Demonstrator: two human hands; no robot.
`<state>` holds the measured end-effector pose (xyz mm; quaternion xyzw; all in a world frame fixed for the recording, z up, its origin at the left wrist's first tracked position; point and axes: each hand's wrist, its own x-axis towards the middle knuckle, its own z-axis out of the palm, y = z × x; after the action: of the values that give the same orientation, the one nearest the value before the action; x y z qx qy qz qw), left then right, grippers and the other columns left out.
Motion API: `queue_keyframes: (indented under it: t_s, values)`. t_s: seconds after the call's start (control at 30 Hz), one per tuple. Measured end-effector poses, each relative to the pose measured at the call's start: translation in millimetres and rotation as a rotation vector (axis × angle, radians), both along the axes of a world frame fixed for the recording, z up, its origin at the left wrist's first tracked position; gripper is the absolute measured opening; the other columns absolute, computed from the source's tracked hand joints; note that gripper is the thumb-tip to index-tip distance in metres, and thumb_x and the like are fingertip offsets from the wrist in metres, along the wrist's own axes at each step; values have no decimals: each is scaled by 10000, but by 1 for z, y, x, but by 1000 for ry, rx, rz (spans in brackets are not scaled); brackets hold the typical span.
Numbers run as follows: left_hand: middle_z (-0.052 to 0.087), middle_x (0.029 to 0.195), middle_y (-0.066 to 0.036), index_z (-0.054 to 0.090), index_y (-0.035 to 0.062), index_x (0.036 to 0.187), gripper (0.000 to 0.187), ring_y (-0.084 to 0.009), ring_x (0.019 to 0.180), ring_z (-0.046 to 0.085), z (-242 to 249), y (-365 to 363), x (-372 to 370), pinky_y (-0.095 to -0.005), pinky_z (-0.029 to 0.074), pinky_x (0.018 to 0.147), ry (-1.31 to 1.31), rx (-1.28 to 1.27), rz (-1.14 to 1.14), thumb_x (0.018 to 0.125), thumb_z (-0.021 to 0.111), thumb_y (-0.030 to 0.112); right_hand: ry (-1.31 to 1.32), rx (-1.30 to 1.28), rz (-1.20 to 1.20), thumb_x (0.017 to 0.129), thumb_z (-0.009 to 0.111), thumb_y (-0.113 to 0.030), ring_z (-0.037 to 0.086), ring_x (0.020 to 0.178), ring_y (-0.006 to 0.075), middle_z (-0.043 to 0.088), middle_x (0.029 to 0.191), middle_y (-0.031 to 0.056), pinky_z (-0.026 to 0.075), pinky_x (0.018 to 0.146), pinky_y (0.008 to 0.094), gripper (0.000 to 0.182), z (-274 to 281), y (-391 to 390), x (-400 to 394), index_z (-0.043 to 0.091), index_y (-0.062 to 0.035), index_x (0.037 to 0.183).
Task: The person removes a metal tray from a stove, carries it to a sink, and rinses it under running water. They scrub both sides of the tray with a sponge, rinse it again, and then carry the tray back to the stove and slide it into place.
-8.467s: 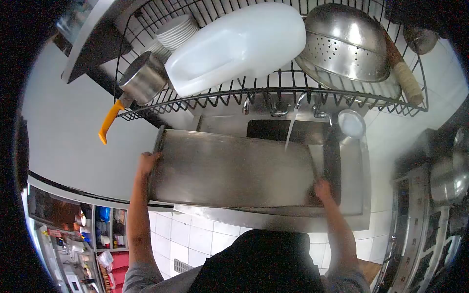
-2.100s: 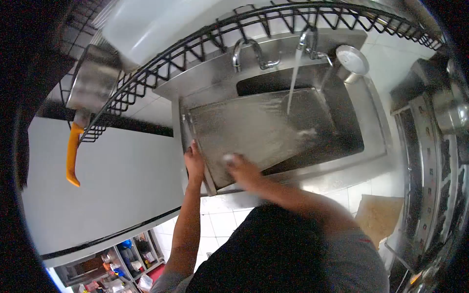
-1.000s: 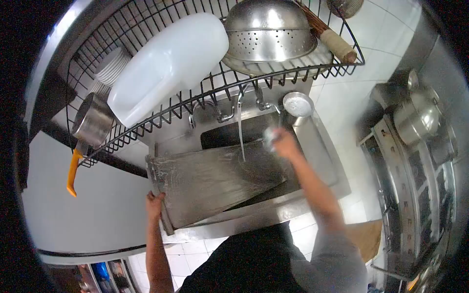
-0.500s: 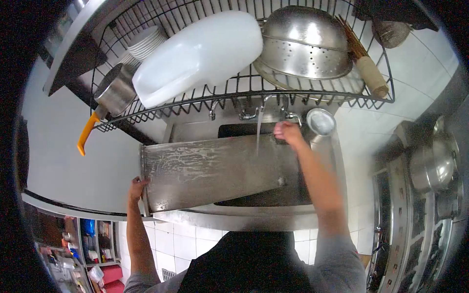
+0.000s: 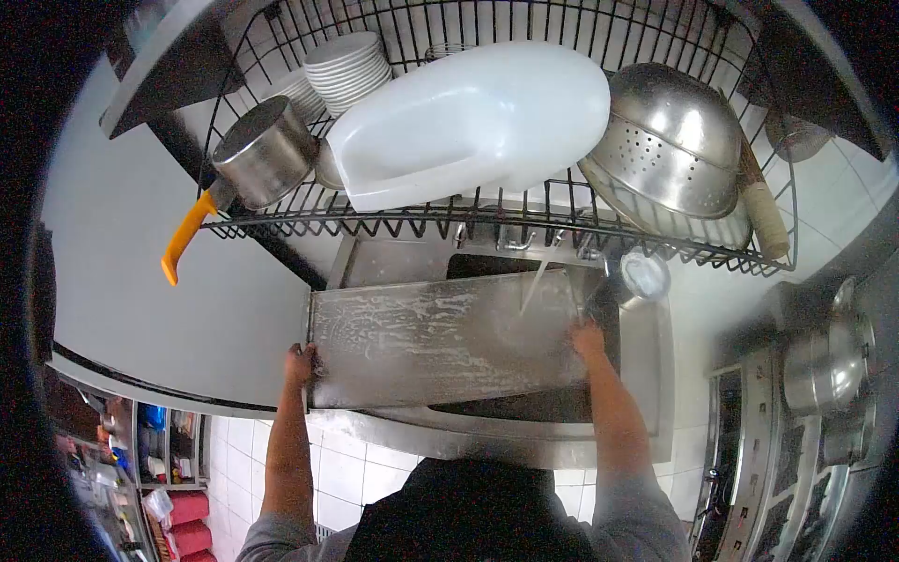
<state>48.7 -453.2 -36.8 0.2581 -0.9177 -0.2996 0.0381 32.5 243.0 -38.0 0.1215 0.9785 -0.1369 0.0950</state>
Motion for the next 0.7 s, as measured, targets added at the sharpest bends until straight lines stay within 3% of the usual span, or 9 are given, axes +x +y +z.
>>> queue_keyframes:
  t_s: [0.13,0.2,0.3,0.33,0.47,0.53,0.6,0.63,0.7]
  values:
    - [626,1055,-322,558,-132,1151,583,-409,1025,620,-5,8,-7,-438,484,861,80,-54,65,856,644,363,119,-323,-133,877,531,-247,596,1040,368,626,1119,223,483,844,486,336,-81,33,12,626,0,1083]
    - [625,1059,-323,563,-131,1145,573,-415,1031,614,-1,11,-10,-436,480,861,78,-27,18,862,640,362,362,-228,-244,920,529,-296,611,851,467,624,828,286,476,713,493,323,-57,23,33,647,4,934]
    - [643,1000,-299,580,-128,1110,543,-401,966,630,62,57,-1,-428,485,821,46,97,-33,870,638,355,375,-152,-237,924,527,-271,585,838,487,613,820,295,468,705,493,314,19,17,70,630,22,879]
    - [663,936,-274,591,-126,1082,522,-381,896,651,83,75,2,-422,494,781,18,187,-46,872,639,350,392,-318,-364,932,513,-244,574,830,494,603,819,299,457,701,503,311,30,23,79,610,41,851]
    - [659,747,-189,608,-118,997,480,-307,682,639,15,65,-23,-413,494,656,294,-70,-136,871,650,343,598,-247,-353,939,499,-220,567,844,501,593,830,312,450,701,504,312,53,63,117,606,61,857]
    - [624,655,-158,610,-118,938,489,-267,601,608,29,99,-30,-411,481,596,128,298,-240,861,665,362,582,-10,-181,947,477,-194,567,830,501,586,815,316,440,693,500,312,95,76,141,603,79,862]
    - [626,668,-176,611,-119,940,512,-277,626,618,40,144,-35,-417,480,609,148,220,-241,856,666,383,566,-101,-276,954,469,-197,569,821,494,587,822,317,439,704,501,325,99,113,154,604,85,865]
    - [628,682,-195,612,-121,942,535,-288,651,628,43,158,-36,-423,480,623,167,143,-248,850,668,403,522,12,-145,959,470,-205,570,809,487,591,828,313,438,704,495,333,117,124,165,603,83,860]
    - [625,685,-204,618,-118,925,533,-280,657,625,-14,175,-61,-421,476,625,173,232,-276,842,671,405,638,-80,-264,958,487,-230,576,814,479,606,842,297,452,729,478,332,146,139,185,618,68,892]
